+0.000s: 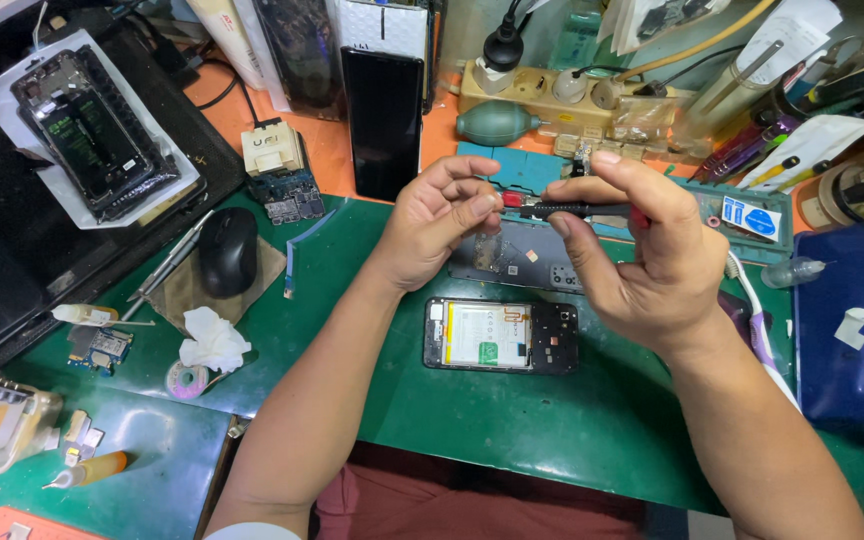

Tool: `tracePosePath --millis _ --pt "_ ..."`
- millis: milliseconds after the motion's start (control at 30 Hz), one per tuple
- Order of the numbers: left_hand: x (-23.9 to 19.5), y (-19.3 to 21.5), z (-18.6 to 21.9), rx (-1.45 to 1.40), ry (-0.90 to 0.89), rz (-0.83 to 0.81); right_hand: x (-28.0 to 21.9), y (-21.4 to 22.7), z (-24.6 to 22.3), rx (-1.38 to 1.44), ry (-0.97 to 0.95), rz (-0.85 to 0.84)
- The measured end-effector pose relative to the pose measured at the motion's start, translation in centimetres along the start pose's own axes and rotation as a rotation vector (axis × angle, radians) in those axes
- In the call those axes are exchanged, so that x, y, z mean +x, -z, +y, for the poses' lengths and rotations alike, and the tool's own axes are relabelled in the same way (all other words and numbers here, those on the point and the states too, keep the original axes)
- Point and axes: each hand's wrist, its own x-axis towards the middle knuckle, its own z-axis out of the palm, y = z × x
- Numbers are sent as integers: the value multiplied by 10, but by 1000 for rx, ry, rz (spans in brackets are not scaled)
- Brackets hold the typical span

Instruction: The person uses a precision screwdriver to remove and reinsert small screws from a disassembled smartphone backplate. They repeatedly pick up screws, place them on the backplate, and then remove them again, handling the phone and backplate throughout the process.

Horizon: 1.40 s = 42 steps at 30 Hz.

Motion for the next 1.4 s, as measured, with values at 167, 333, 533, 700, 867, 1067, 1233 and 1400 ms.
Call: tracePosePath --millis 167,333,533,700,867,1067,1233,1400 --pt "0 0 0 -72 11 -13 -3 -2 1 -15 22 36" --pt "-1 0 1 -117 47 -3 -4 -3 2 -15 30 47" --pt "-1 -1 1 -126 53 -6 -2 -5 0 6 28 34" --pt "-2 -1 3 -129 42 -13 -2 -5 1 -19 47 56" --pt "-1 0 2 -109 38 -16 -2 -5 0 -18 48 54" --pt "-1 2 0 -78 31 -56 -2 -5 -1 -3 25 34" --pt "-1 8 2 -113 -54 -128 -7 -5 -7 49 11 -60" --pt "4 14 7 -65 -161 129 -17 -26 -16 110 -62 -529"
